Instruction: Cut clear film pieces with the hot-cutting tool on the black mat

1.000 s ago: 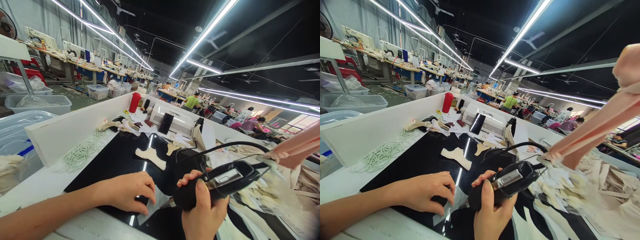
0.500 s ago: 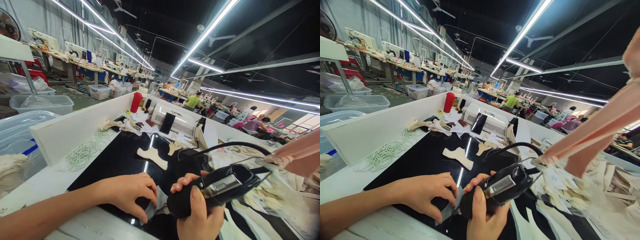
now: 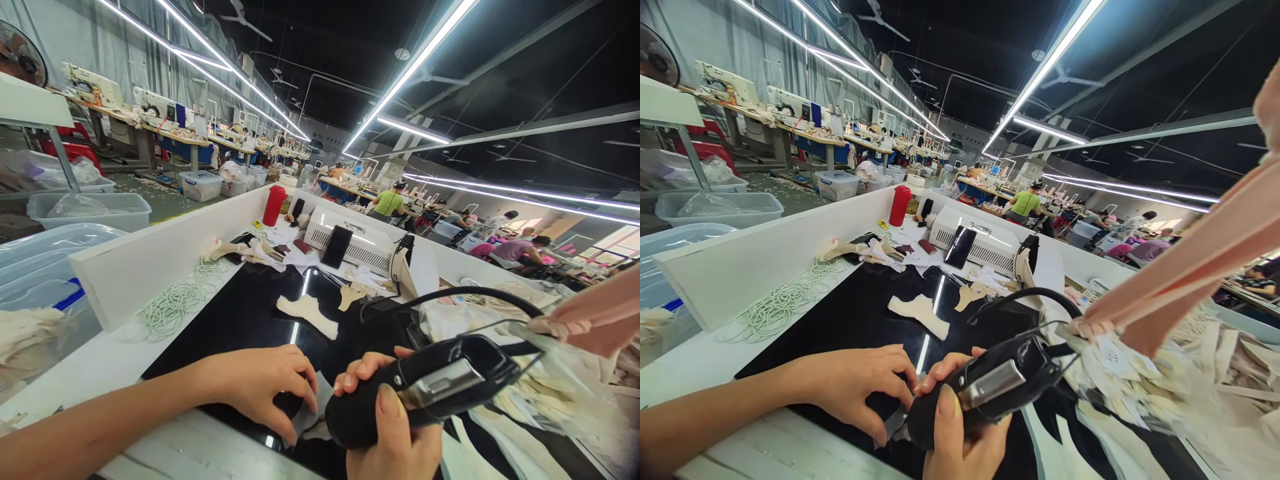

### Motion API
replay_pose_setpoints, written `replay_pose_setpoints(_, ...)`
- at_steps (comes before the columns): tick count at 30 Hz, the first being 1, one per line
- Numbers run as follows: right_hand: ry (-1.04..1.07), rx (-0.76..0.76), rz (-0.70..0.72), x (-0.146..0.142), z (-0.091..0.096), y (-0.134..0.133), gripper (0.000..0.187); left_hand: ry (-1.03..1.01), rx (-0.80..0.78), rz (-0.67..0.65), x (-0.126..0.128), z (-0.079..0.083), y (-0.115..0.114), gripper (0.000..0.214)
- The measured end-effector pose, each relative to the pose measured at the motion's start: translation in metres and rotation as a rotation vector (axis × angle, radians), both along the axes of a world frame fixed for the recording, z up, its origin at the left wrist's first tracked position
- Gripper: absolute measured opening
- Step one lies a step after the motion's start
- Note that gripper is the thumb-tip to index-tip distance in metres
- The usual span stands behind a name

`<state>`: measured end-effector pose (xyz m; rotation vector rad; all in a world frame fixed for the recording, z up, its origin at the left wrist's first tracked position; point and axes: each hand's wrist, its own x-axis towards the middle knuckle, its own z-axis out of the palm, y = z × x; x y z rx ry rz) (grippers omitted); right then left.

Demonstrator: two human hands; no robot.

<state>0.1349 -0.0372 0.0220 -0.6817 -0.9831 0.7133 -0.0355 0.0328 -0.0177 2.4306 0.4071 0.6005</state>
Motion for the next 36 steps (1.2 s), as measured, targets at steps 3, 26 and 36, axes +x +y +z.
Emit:
replay_pose_setpoints(3,-0.005,0.006,-0.022,0.012,0.002,0.004,0.034,0.015,-0.026,0.005,-0.002,0.005,-0.001,0.032)
replay_pose_setpoints(26,0.046,-0.072,-0.290,0.041,0.005,0.020,0.037,0.049,0.030,0.030,0.012,0.003,-0.015,0.038)
replay_pose_setpoints(36,0.043,-0.047,-0.355,0.052,0.011,0.023,0.034,0.027,-0.007,0.033,0.010,-0.001,-0.015,0.040)
